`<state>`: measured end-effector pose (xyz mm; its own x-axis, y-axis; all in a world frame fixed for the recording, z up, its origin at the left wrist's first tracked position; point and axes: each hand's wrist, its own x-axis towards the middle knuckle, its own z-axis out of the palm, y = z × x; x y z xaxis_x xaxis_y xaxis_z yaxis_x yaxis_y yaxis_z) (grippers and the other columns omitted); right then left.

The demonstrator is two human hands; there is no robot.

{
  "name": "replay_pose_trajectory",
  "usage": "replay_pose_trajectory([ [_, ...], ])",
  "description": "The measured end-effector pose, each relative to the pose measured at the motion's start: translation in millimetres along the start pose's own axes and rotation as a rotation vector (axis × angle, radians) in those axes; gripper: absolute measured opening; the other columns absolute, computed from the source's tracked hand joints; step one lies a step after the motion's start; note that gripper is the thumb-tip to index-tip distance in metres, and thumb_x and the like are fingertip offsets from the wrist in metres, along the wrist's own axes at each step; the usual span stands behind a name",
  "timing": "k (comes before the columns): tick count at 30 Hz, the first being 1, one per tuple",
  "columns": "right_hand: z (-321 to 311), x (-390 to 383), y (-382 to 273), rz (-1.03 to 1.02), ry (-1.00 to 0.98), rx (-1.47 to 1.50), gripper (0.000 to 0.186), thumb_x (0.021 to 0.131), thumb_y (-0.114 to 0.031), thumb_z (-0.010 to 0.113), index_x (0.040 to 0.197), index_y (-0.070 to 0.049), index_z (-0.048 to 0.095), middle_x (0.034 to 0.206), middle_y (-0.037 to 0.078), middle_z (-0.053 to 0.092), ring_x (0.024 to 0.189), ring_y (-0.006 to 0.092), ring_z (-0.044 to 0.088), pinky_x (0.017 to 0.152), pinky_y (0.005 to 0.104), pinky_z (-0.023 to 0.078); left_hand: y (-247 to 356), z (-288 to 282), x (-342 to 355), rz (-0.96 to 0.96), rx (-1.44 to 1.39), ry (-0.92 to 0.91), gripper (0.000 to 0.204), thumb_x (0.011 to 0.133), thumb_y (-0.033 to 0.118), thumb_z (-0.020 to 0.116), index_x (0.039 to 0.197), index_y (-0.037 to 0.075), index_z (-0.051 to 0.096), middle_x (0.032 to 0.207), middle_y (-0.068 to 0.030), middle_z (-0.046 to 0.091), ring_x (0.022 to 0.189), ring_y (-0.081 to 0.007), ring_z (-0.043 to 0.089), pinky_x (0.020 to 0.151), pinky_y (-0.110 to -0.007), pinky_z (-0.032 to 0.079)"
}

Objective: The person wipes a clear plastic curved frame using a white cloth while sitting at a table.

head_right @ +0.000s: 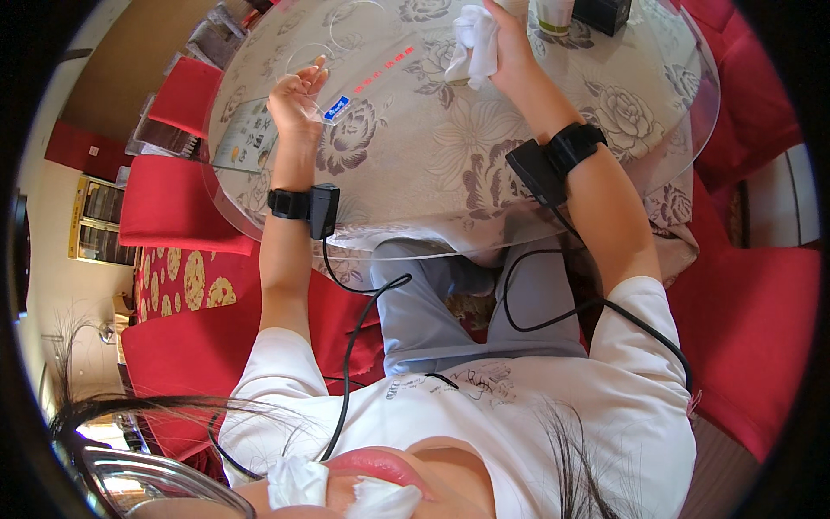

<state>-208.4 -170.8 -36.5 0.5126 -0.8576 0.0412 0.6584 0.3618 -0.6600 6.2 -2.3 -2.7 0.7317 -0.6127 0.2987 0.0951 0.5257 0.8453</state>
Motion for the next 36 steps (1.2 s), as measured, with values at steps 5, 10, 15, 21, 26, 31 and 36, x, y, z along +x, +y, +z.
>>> replay_pose_trajectory([
  [5, 1, -2, 5, 0.033, -0.161, -0.103, 0.034, 0.079, -0.030, 0.061, 0.102, -0.006, 0.055, 0.091, 0.005, 0.058, 0.079, 0.0147, 0.057, 0.067, 0.0284, 0.047, -1, -4, 1, -0.013, -0.020, -0.057, 0.010, 0.063, -0.004, 0.041, 0.057, 0.000, 0.047, 0.071, -0.0153, 0.058, 0.086, -0.0314, 0.059, 0.073, -0.035, 0.049],
  [10, 15, -18, 3, 0.046, -0.342, -0.348, 0.040, 0.076, -0.023, 0.066, 0.111, -0.007, 0.054, 0.091, 0.003, 0.059, 0.078, 0.0121, 0.056, 0.063, 0.0268, 0.047, -4, -1, -3, -0.051, 0.014, -0.146, 0.011, 0.063, -0.003, 0.042, 0.054, 0.001, 0.045, 0.070, -0.0155, 0.058, 0.085, -0.0324, 0.060, 0.070, -0.035, 0.050],
  [15, 22, -31, 4, -0.001, -0.363, -0.506, 0.049, 0.067, -0.011, 0.073, 0.112, -0.005, 0.053, 0.092, 0.002, 0.058, 0.079, 0.0111, 0.056, 0.064, 0.0256, 0.048, -5, 1, -5, -0.073, 0.036, -0.133, 0.014, 0.063, -0.004, 0.043, 0.051, 0.002, 0.044, 0.069, -0.0152, 0.058, 0.084, -0.0337, 0.061, 0.067, -0.034, 0.051],
  [21, 16, -22, 8, -0.016, -0.363, -0.497, 0.053, 0.062, -0.013, 0.078, 0.109, -0.004, 0.054, 0.093, 0.004, 0.060, 0.081, 0.0146, 0.058, 0.065, 0.0288, 0.048, -4, 2, -8, -0.058, 0.013, -0.107, 0.014, 0.064, -0.005, 0.043, 0.051, 0.001, 0.044, 0.069, -0.0149, 0.058, 0.085, -0.0345, 0.061, 0.067, -0.035, 0.051],
  [26, 16, -22, 10, -0.027, -0.338, -0.472, 0.051, 0.061, -0.014, 0.078, 0.106, -0.004, 0.055, 0.092, 0.006, 0.060, 0.081, 0.0152, 0.058, 0.065, 0.0291, 0.049, -2, 5, -9, -0.062, 0.030, -0.074, 0.016, 0.065, -0.003, 0.042, 0.050, 0.002, 0.042, 0.071, -0.0168, 0.058, 0.088, -0.0378, 0.060, 0.071, -0.038, 0.051],
  [31, 18, -24, 7, -0.008, -0.316, -0.505, 0.047, 0.061, -0.016, 0.079, 0.101, -0.004, 0.057, 0.089, 0.006, 0.060, 0.079, 0.0153, 0.059, 0.064, 0.0301, 0.050, 0, 7, -12, -0.056, 0.079, -0.061, 0.017, 0.065, -0.002, 0.041, 0.048, 0.003, 0.040, 0.073, -0.0175, 0.058, 0.091, -0.0404, 0.058, 0.076, -0.039, 0.051],
  [36, 13, -18, 4, 0.065, -0.299, -0.427, 0.045, 0.062, -0.017, 0.078, 0.099, -0.003, 0.057, 0.086, 0.006, 0.061, 0.077, 0.0146, 0.059, 0.061, 0.0284, 0.049, 0, 3, -8, -0.071, 0.040, -0.099, 0.013, 0.063, -0.002, 0.040, 0.050, 0.003, 0.042, 0.073, -0.0156, 0.058, 0.093, -0.0404, 0.057, 0.076, -0.039, 0.050],
])
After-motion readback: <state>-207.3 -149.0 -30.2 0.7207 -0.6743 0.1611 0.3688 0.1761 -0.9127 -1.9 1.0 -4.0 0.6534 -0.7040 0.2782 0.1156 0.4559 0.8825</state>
